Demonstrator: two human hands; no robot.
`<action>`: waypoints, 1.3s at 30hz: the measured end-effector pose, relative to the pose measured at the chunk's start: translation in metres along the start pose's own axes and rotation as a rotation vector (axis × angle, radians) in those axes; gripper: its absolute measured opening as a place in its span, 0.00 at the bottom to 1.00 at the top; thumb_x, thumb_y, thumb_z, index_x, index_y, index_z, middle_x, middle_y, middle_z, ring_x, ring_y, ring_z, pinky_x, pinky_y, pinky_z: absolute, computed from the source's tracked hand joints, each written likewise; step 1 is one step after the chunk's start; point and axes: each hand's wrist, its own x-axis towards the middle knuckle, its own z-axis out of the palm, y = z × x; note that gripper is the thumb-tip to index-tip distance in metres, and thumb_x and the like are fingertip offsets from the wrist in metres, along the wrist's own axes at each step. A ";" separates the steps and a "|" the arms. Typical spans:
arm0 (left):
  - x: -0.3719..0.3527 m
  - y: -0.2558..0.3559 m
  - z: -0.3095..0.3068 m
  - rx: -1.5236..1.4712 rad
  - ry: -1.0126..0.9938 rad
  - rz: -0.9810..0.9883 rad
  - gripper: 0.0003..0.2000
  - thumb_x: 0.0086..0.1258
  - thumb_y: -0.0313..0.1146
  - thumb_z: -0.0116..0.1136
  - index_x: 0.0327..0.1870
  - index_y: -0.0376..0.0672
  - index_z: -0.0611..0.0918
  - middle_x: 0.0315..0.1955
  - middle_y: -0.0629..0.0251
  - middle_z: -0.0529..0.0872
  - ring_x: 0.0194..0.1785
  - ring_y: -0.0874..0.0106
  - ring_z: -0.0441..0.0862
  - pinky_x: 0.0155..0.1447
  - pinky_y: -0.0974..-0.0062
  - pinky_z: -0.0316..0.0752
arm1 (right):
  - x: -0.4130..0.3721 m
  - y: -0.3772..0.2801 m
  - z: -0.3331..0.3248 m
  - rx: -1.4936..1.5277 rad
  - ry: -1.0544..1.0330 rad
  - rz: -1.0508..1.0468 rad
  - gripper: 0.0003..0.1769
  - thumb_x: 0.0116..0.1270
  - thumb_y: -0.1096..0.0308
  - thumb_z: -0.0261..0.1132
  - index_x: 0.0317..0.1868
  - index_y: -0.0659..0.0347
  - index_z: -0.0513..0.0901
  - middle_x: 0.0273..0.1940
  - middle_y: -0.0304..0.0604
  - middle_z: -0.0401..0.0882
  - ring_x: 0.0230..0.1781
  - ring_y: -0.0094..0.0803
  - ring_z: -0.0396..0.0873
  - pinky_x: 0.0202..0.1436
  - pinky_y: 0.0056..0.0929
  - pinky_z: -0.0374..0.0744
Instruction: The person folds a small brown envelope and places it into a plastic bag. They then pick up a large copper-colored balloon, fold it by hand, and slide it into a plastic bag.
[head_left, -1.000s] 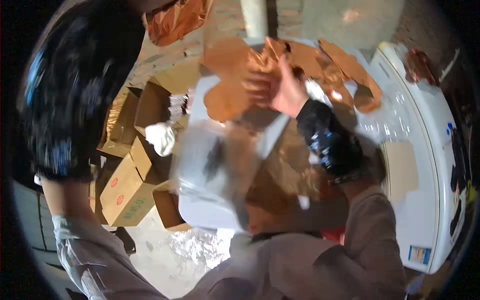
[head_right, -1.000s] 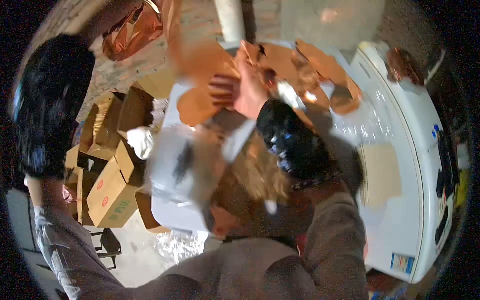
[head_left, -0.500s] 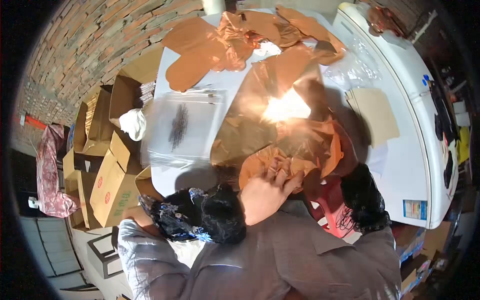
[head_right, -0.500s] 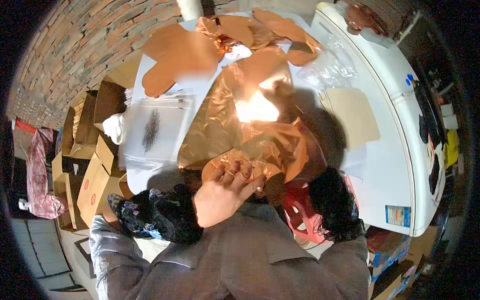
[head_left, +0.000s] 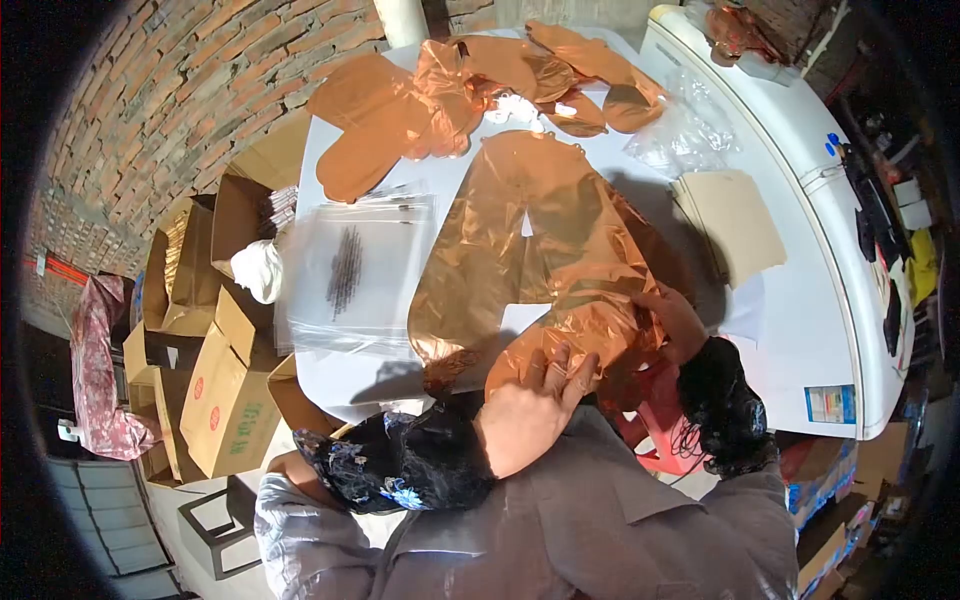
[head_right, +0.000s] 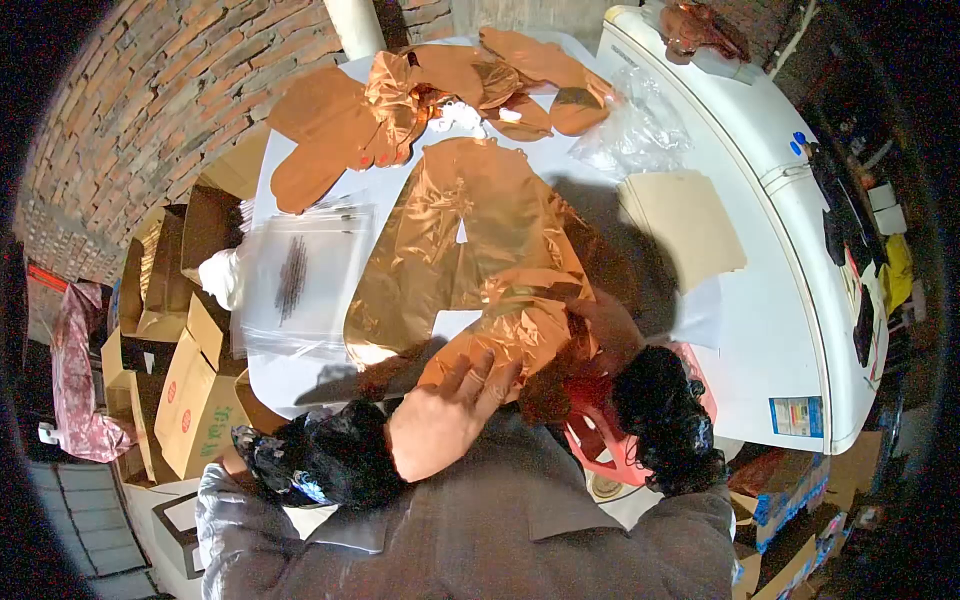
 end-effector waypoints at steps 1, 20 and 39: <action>0.000 -0.001 0.001 0.017 -0.002 0.000 0.31 0.68 0.31 0.51 0.75 0.35 0.67 0.62 0.41 0.80 0.57 0.53 0.85 0.44 0.72 0.86 | 0.005 0.003 -0.003 0.080 -0.010 -0.022 0.16 0.75 0.70 0.59 0.59 0.67 0.78 0.50 0.46 0.86 0.44 0.35 0.87 0.45 0.35 0.88; -0.013 -0.018 -0.004 -0.071 -0.027 0.073 0.31 0.66 0.30 0.53 0.74 0.36 0.70 0.62 0.49 0.81 0.52 0.60 0.88 0.34 0.72 0.85 | -0.005 -0.001 -0.004 -0.004 0.021 0.053 0.13 0.73 0.73 0.60 0.56 0.62 0.77 0.44 0.40 0.83 0.39 0.27 0.83 0.41 0.28 0.84; -0.048 -0.073 -0.027 -1.659 0.109 -0.944 0.34 0.85 0.54 0.40 0.78 0.33 0.61 0.74 0.52 0.68 0.76 0.64 0.65 0.79 0.67 0.57 | 0.020 -0.008 -0.021 -0.764 -0.419 -0.545 0.43 0.46 0.65 0.87 0.63 0.63 0.77 0.50 0.37 0.80 0.49 0.24 0.77 0.60 0.30 0.78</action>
